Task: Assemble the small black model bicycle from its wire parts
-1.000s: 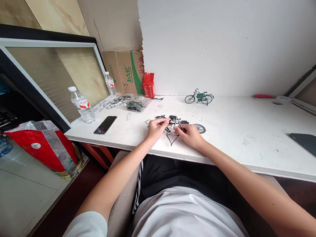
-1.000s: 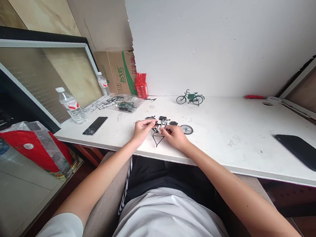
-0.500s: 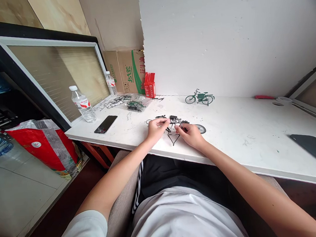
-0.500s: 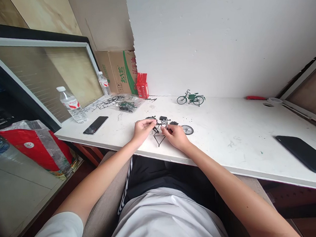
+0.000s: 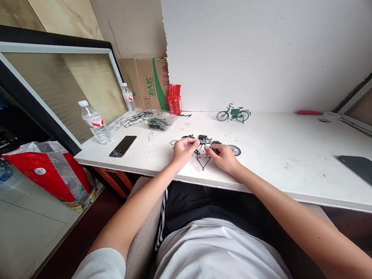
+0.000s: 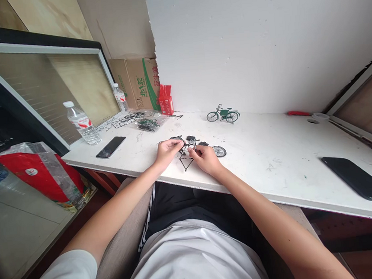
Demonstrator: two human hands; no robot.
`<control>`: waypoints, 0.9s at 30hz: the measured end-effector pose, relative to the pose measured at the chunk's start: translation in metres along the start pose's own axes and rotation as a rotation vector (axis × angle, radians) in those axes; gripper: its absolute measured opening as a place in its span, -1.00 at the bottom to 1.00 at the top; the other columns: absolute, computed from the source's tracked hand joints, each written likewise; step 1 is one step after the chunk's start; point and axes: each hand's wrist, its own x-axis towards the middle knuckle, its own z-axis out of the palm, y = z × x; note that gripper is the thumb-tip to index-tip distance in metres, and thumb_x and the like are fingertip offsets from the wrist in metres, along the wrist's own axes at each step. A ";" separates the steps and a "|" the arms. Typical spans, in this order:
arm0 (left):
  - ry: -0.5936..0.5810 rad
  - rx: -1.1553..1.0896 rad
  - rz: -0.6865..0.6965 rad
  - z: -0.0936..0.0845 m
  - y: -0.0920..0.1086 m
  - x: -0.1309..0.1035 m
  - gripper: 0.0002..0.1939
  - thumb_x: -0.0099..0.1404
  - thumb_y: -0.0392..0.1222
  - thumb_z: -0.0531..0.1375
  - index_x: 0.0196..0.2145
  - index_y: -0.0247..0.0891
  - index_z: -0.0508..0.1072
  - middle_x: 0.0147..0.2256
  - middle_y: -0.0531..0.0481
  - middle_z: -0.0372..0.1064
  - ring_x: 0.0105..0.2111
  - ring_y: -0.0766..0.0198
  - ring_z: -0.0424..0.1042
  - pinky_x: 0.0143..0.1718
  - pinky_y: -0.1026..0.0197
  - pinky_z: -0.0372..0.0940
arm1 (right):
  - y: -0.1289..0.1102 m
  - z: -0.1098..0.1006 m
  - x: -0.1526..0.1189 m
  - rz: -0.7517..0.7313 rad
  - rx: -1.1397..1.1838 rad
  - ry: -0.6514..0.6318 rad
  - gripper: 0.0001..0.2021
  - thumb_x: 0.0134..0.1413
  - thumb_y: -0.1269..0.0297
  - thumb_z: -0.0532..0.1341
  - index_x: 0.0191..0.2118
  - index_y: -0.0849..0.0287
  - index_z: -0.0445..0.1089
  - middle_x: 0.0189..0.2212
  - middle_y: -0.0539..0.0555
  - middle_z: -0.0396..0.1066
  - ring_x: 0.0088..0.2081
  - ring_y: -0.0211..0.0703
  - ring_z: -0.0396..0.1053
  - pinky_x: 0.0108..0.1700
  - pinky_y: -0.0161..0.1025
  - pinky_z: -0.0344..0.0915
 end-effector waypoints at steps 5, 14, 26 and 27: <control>-0.012 -0.034 -0.015 0.000 -0.001 0.001 -0.62 0.21 0.05 0.45 -0.21 -0.34 0.64 -0.17 -0.26 0.65 -0.14 0.08 0.63 0.01 0.04 0.48 | 0.000 0.000 0.000 0.004 0.011 0.007 -0.45 0.36 -0.19 0.13 -0.47 0.15 0.45 -0.55 0.06 0.45 -0.48 -0.13 0.30 -0.37 -0.17 0.15; -0.018 -0.070 -0.056 -0.001 -0.006 0.001 -0.62 0.19 0.02 0.47 -0.17 -0.33 0.68 -0.15 -0.25 0.66 -0.13 0.05 0.64 0.04 0.00 0.49 | -0.002 -0.001 0.000 0.020 0.042 0.034 -0.42 0.35 -0.25 0.12 -0.47 0.15 0.45 -0.57 0.05 0.40 -0.50 -0.14 0.27 -0.37 -0.17 0.14; -0.002 -0.067 -0.095 -0.001 -0.002 0.001 -0.59 0.10 -0.01 0.52 -0.20 -0.35 0.68 -0.18 -0.25 0.66 -0.16 0.05 0.63 -0.01 0.01 0.48 | -0.001 -0.001 0.000 0.017 0.050 0.031 -0.42 0.36 -0.25 0.10 -0.46 0.14 0.43 -0.58 0.02 0.35 -0.49 -0.17 0.22 -0.37 -0.19 0.12; -0.002 -0.079 -0.098 -0.001 -0.003 0.001 -0.58 0.09 -0.01 0.53 -0.20 -0.35 0.68 -0.18 -0.25 0.66 -0.16 0.06 0.63 -0.01 0.01 0.48 | -0.001 -0.002 -0.001 0.014 0.041 0.028 -0.42 0.35 -0.26 0.11 -0.47 0.14 0.41 -0.59 0.01 0.32 -0.50 -0.18 0.20 -0.38 -0.19 0.11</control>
